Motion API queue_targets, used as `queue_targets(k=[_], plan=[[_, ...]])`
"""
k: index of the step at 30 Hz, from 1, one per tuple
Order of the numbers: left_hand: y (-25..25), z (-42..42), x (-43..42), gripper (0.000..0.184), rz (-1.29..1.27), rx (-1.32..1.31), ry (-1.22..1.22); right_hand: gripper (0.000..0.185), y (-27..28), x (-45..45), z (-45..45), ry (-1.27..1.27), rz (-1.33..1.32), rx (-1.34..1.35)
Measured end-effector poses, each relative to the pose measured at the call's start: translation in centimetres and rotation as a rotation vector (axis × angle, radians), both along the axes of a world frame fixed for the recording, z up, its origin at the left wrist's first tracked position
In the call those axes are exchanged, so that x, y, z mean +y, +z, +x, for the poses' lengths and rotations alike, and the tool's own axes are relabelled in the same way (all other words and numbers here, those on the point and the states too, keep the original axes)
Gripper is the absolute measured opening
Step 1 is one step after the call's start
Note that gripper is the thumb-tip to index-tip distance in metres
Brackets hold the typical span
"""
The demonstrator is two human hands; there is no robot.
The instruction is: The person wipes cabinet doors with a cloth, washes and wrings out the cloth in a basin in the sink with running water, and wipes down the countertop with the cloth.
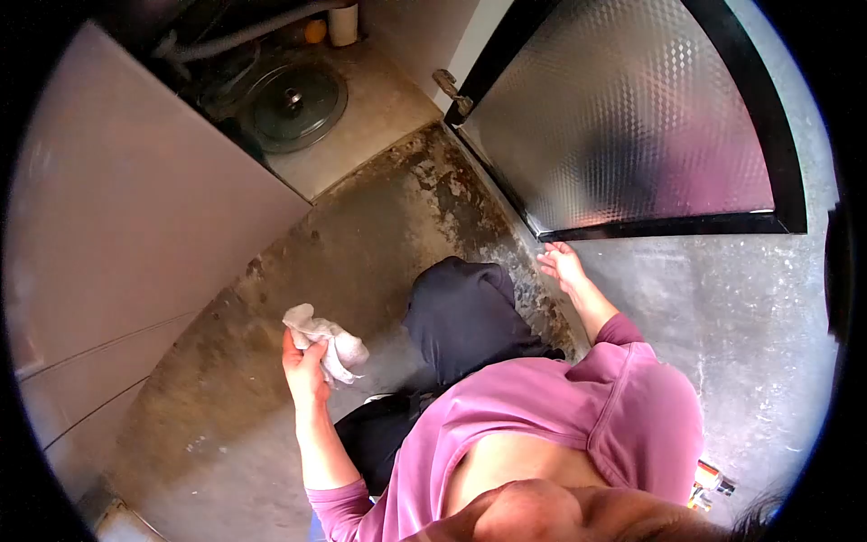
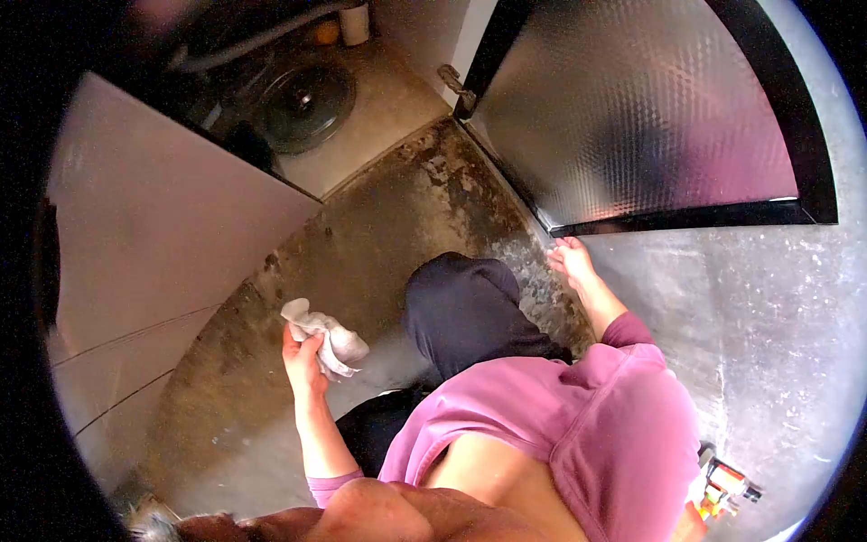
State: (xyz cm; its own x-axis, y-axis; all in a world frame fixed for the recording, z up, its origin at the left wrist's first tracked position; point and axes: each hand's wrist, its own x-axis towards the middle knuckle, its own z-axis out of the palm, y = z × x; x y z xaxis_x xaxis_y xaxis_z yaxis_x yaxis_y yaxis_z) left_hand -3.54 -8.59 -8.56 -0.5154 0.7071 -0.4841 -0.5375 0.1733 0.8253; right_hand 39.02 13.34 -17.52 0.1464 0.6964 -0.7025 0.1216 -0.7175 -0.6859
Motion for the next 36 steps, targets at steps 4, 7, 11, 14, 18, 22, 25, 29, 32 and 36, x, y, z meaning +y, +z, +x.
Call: queue_targets(k=[4,7,11,14,18,22,25,29,32,36], plan=[[0.6,0.4,0.0,0.047,0.006,0.016,0.030,0.046,0.8,-0.2,0.2,0.237,-0.033,-0.099],[0.7,0.3,0.1,0.044,0.048,0.002,0.003,0.045,0.2,-1.6,-0.4,0.320,-0.036,-0.137],[0.7,0.1,0.0,0.050,0.039,0.013,-0.011,0.031,-2.5,-2.9,-0.2,0.850,0.087,-0.287],[0.5,-0.1,-0.3,0.051,0.069,-0.001,-0.017,0.037,0.0,-3.7,-4.6,1.332,0.248,-0.645],[0.1,-0.1,-0.9,0.048,0.072,0.021,0.020,0.042,-1.5,-2.9,-10.6,1.556,0.387,-0.681],[-1.0,-0.1,-2.5,0.047,0.050,0.070,0.093,0.037,1.2,-0.8,-19.7,1.617,0.429,-0.615],[-2.3,-0.2,-3.7,0.047,0.025,0.149,0.108,0.029,2.6,0.6,-25.4,1.456,0.687,-0.244],[-5.2,-1.4,-4.8,0.048,-0.065,0.352,0.033,0.027,1.9,2.5,-29.0,1.513,0.778,-0.267],[-4.4,-1.4,-3.8,0.047,-0.038,0.356,0.014,0.026,2.0,3.3,-29.7,1.559,0.792,-0.310],[-3.8,-1.2,-2.1,0.042,-0.020,0.274,-0.007,0.027,2.8,2.8,-30.1,1.588,0.834,-0.299]])
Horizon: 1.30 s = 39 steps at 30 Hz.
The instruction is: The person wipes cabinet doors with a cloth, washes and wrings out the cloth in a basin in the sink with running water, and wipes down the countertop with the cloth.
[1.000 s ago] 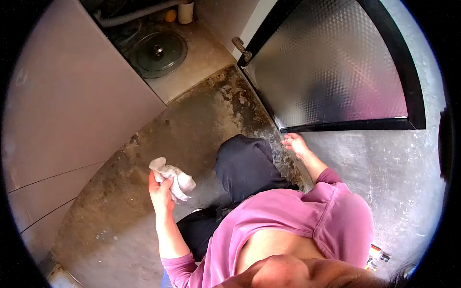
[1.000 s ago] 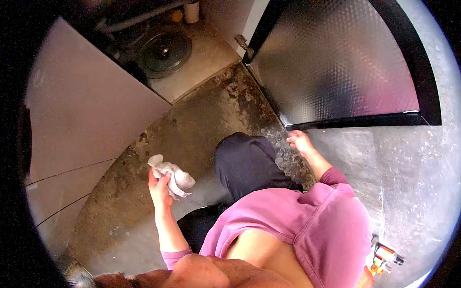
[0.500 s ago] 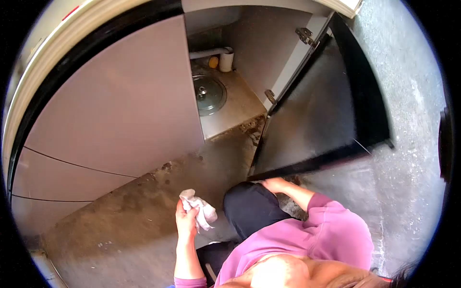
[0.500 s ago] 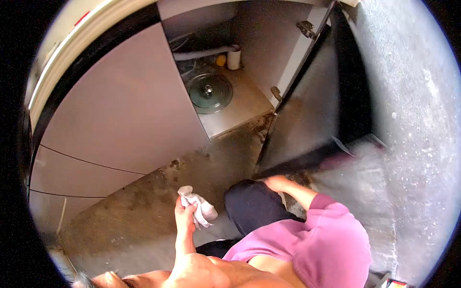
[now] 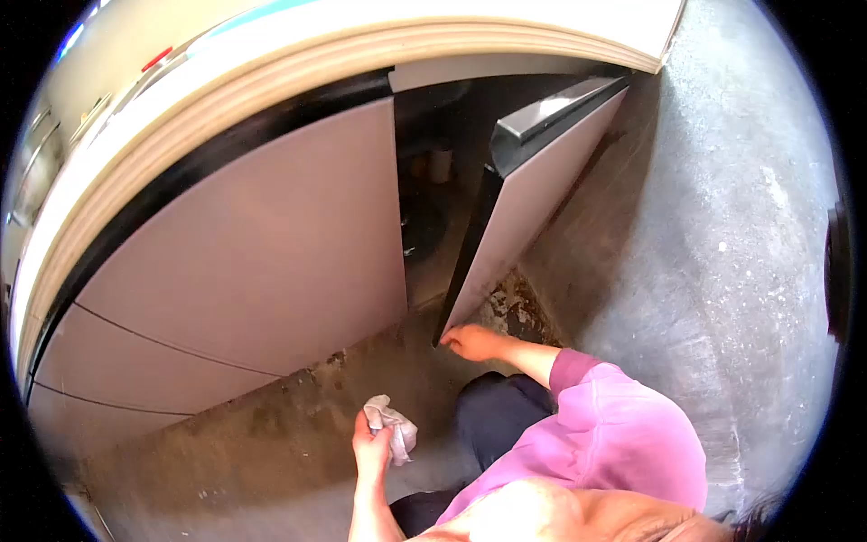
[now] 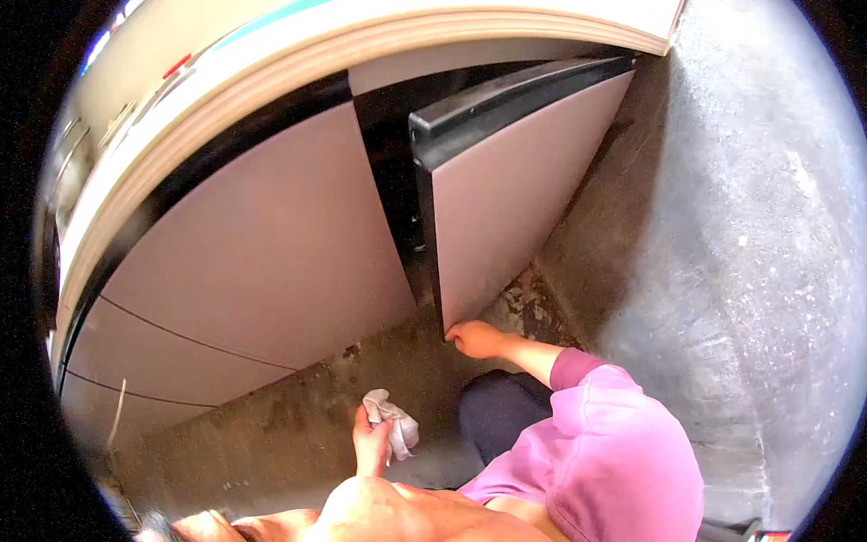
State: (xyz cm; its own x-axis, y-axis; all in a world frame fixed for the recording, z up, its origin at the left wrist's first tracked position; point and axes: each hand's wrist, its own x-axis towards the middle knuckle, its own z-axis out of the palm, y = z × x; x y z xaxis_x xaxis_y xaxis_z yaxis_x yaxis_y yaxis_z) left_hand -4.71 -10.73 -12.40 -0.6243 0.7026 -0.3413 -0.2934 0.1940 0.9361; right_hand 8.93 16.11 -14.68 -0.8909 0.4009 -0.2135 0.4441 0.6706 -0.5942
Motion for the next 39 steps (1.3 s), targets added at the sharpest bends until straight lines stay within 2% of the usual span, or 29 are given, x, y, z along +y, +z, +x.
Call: queue_targets(k=[3,5,7,9,10,11,13,14,15,16,17,19,20,21,23,26,32,34,35,37,38,39], plan=[[1.5,0.2,1.2,0.047,0.087,-0.054,-0.016,0.028,0.4,-0.8,0.1,0.041,0.008,-0.076],[1.9,0.2,2.2,0.047,0.155,-0.114,0.036,0.031,4.3,-2.1,-0.3,0.070,-0.050,-0.131],[3.3,0.9,3.1,0.047,0.202,-0.196,0.089,0.041,7.6,-3.9,-0.2,0.120,-0.258,-0.105],[6.0,2.3,4.7,0.048,0.348,-0.410,0.258,0.054,12.3,-6.1,0.4,0.131,-0.510,0.116],[8.1,3.1,5.6,0.048,0.339,-0.433,0.250,0.064,14.4,-6.8,0.7,0.150,-0.525,0.128],[8.8,4.3,5.9,0.047,0.369,-0.436,0.192,0.066,14.8,-7.8,1.2,0.137,-0.544,0.198],[13.6,6.4,6.8,0.048,0.407,-0.596,0.212,0.069,20.9,-8.1,1.4,0.053,-0.657,0.028],[15.3,6.9,6.9,0.050,0.367,-0.602,0.168,0.065,20.9,-8.3,2.1,0.006,-0.654,0.179],[16.6,7.2,6.8,0.052,0.343,-0.610,0.118,0.059,22.4,-8.1,2.8,-0.233,-1.212,0.178],[18.4,7.3,6.3,0.054,0.331,-0.721,-0.012,0.052,23.1,-7.4,4.2,-0.262,-0.998,0.061],[20.1,7.1,6.2,0.055,0.207,-0.753,-0.099,0.050,23.5,-6.8,5.4,-0.295,-0.932,0.073],[23.8,6.7,5.8,0.054,0.029,-0.464,-0.325,0.035,25.9,-6.0,8.1,-0.636,-1.248,0.313],[24.0,6.7,5.1,0.052,-0.014,-0.342,-0.305,0.026,28.2,-4.5,9.5,-0.679,-1.003,0.250],[26.4,6.1,5.0,0.050,-0.055,-0.327,-0.275,0.022,28.7,-3.7,10.7,-0.776,-1.112,0.439],[28.8,4.8,3.7,0.046,-0.109,-0.386,-0.160,0.020,32.6,-1.8,12.6,-0.918,-1.016,0.449],[33.7,2.9,1.2,0.041,-0.133,-0.339,-0.021,0.022,41.1,-0.7,11.2,-0.896,-1.048,0.513],[43.9,0.7,-3.5,0.037,-0.132,-0.304,0.100,0.036,55.7,2.2,2.8,-0.594,-0.652,0.808],[46.0,-0.4,-4.8,0.036,-0.083,-0.314,0.131,0.040,60.2,5.0,-2.0,-0.463,-0.553,0.779],[46.8,-0.9,-5.4,0.036,-0.058,-0.319,0.146,0.043,61.5,6.6,-5.0,-0.455,-0.584,0.830],[47.9,-2.0,-5.9,0.034,-0.066,-0.284,0.186,0.049,62.6,10.1,-9.5,-0.444,-0.213,0.651],[48.6,-2.4,-6.0,0.034,-0.061,-0.280,0.216,0.053,62.2,11.6,-10.8,-0.561,-0.463,0.504],[49.3,-2.9,-6.0,0.034,-0.058,-0.272,0.243,0.053,62.0,11.6,-11.3,-0.595,-0.362,0.568]])
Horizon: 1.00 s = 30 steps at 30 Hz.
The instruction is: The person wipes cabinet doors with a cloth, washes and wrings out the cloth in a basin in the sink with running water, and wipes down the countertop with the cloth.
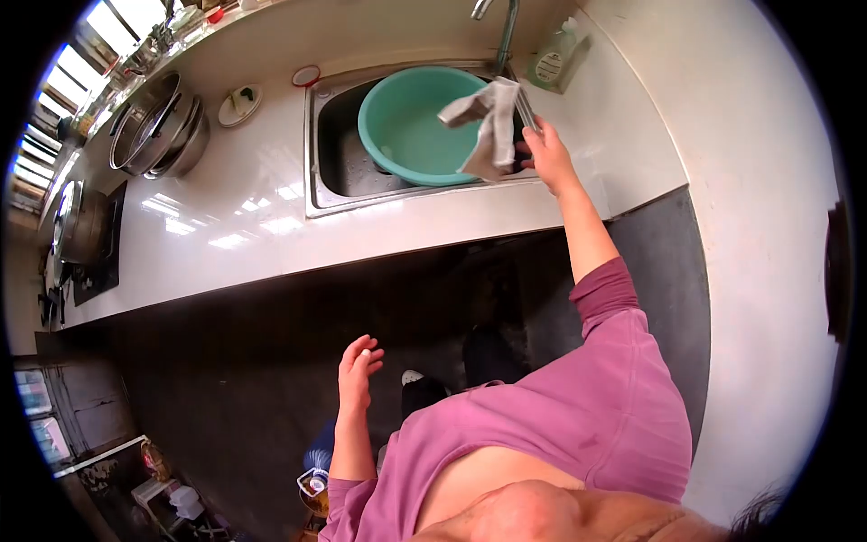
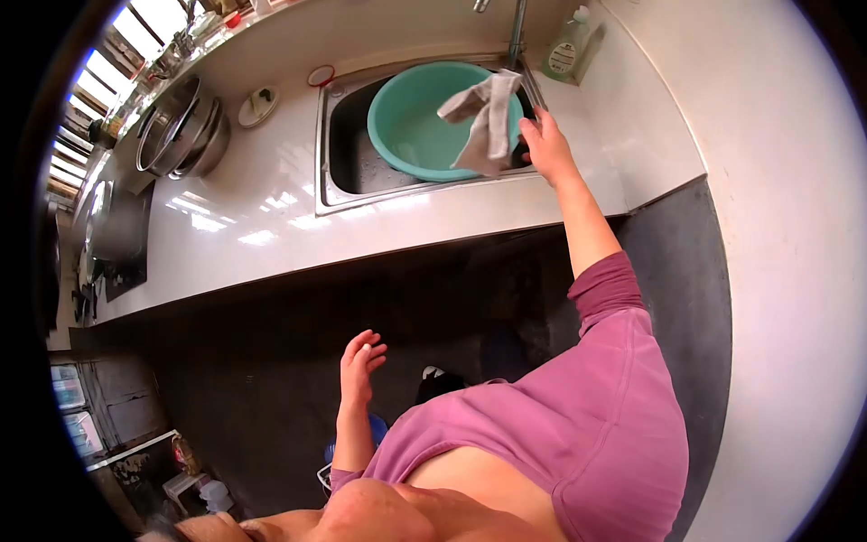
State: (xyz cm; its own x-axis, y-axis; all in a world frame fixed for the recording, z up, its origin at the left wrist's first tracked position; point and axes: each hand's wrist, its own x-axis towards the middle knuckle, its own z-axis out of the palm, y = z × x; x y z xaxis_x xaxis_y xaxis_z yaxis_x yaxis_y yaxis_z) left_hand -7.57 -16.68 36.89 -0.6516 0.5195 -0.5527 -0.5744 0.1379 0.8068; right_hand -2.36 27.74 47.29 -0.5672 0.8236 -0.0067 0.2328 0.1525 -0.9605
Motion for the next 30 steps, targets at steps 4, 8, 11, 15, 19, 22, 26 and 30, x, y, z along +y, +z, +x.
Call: queue_targets(k=[4,8,11,15,19,22,26,30], plan=[[0.9,-2.6,2.6,0.032,0.059,0.050,0.129,0.050,-3.1,1.2,0.3,0.107,0.092,0.022],[3.1,-6.7,11.2,0.031,0.106,0.203,0.068,0.050,-7.3,7.0,-2.9,0.291,0.385,-0.194],[5.0,-10.5,21.1,0.032,0.112,0.282,0.009,0.055,-10.2,11.2,-8.7,0.462,0.612,-0.377],[1.4,-15.3,34.1,0.037,0.054,0.396,-0.152,0.062,-14.2,14.0,-17.0,0.718,0.756,-0.669],[-4.2,-19.0,42.4,0.047,-0.141,0.106,0.034,0.065,-21.2,14.9,-21.1,0.764,0.790,-0.718],[-10.6,-20.6,42.8,0.056,-0.299,-0.059,0.196,0.063,-24.4,10.1,-20.8,0.558,0.674,-0.910],[-12.4,-20.8,41.5,0.017,-0.256,-0.276,0.407,0.063,-23.1,11.8,-20.8,1.194,0.890,-0.791],[-12.7,-20.7,42.0,0.024,-0.310,-0.335,0.386,0.052,-23.0,12.5,-21.3,0.747,0.765,-0.840]])
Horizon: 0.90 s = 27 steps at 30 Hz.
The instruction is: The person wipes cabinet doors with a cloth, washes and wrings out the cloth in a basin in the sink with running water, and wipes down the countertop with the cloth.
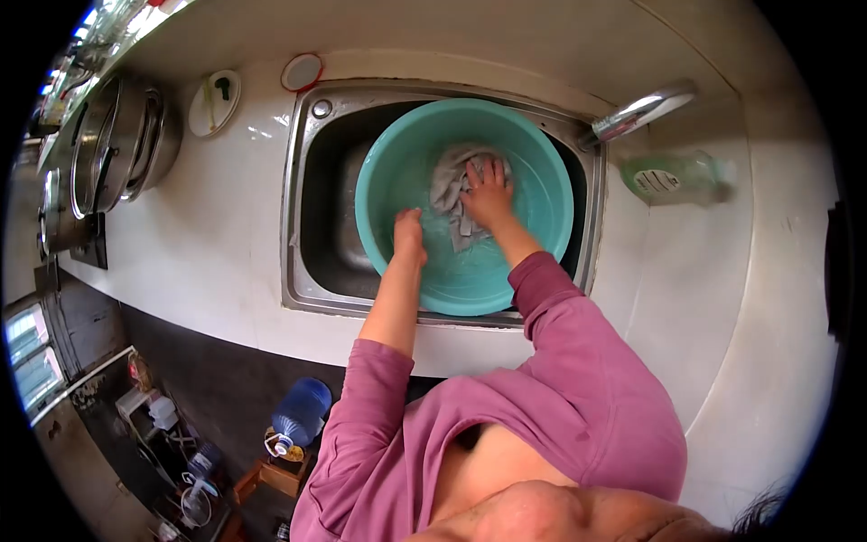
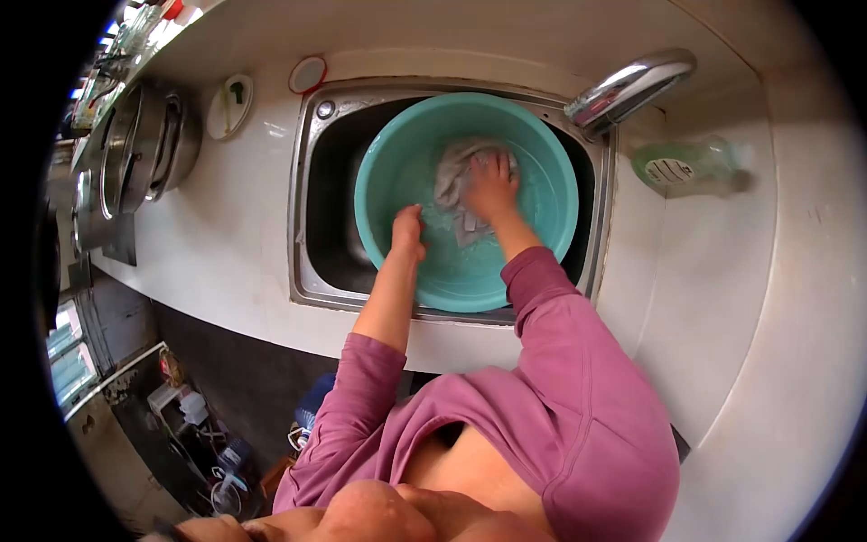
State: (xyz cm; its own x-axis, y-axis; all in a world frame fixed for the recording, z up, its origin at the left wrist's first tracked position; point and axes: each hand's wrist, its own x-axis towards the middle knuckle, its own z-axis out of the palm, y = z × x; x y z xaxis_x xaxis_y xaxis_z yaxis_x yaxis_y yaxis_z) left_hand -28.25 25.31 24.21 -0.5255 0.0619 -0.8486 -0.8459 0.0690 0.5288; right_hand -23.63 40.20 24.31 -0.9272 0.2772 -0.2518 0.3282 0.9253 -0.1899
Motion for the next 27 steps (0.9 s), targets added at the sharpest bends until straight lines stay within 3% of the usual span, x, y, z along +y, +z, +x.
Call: queue_targets(k=[1,2,4,6,8,9,11,12,13,14,16,17,18,20,21,23,25,26,27], plan=[[0.2,0.0,0.5,0.032,0.015,-0.100,0.000,0.048,-1.3,-0.7,0.4,-0.238,0.050,0.076],[0.8,0.0,1.0,0.032,0.022,-0.100,-0.009,0.048,-1.4,-1.1,1.0,-0.246,0.058,0.076],[2.3,0.2,1.5,0.049,0.019,-0.264,-0.063,0.045,-1.4,-1.9,2.6,0.281,-0.017,-0.043],[3.7,0.2,0.8,0.054,0.093,-0.302,-0.079,0.041,-0.5,-0.3,3.7,0.297,-0.005,-0.026],[4.9,-0.1,1.1,0.060,0.169,-0.329,-0.100,0.032,0.4,0.0,3.8,-0.333,-0.274,0.042],[5.6,0.1,1.3,0.060,0.156,-0.365,-0.068,0.032,1.8,-0.9,3.7,-0.346,-0.275,0.043],[5.3,-0.2,1.5,0.062,0.143,-0.402,-0.047,0.032,5.5,-3.5,2.6,-0.477,-0.748,0.136],[3.9,-0.9,1.4,0.057,0.390,-0.461,-0.017,0.032,6.7,-5.4,2.9,-0.424,-0.826,0.266],[3.2,-1.0,0.8,0.053,0.630,-0.521,0.011,0.030,8.6,-7.3,3.2,-0.337,-0.825,0.329],[3.3,-0.7,0.4,0.053,0.625,-0.526,0.007,0.030,10.0,-8.9,3.5,-0.345,-0.826,0.327],[3.7,-0.7,-0.2,0.029,0.650,-0.395,-0.110,0.030,11.4,-10.7,3.7,-0.011,-0.566,0.470],[1.3,-0.6,-0.4,0.023,0.783,-0.509,-0.127,0.030,10.7,-10.3,3.4,-0.020,-0.567,0.477],[1.6,-0.1,0.0,0.023,0.778,-0.510,-0.133,0.028,9.2,-9.2,2.7,-0.184,-0.583,0.394],[3.1,2.5,1.1,0.021,0.375,-0.071,-0.098,0.024,7.0,-6.5,1.9,-0.403,-0.547,0.227],[4.0,3.1,1.7,0.021,0.377,-0.070,-0.100,0.023,6.1,-4.3,1.4,-0.457,-0.494,0.164],[5.9,3.2,2.6,0.020,0.391,0.060,0.079,0.024,2.2,-0.9,2.1,-0.132,-0.345,0.348],[7.1,2.0,2.2,0.022,0.373,0.084,0.131,0.027,-0.2,2.8,3.5,-0.112,-0.067,0.150],[7.3,0.9,1.4,0.024,0.354,0.116,0.175,0.027,-0.3,3.4,4.3,-0.107,-0.068,0.149],[6.0,-0.4,0.1,0.033,0.327,0.102,0.065,0.026,-0.3,4.1,4.4,-0.369,-0.268,0.331]])
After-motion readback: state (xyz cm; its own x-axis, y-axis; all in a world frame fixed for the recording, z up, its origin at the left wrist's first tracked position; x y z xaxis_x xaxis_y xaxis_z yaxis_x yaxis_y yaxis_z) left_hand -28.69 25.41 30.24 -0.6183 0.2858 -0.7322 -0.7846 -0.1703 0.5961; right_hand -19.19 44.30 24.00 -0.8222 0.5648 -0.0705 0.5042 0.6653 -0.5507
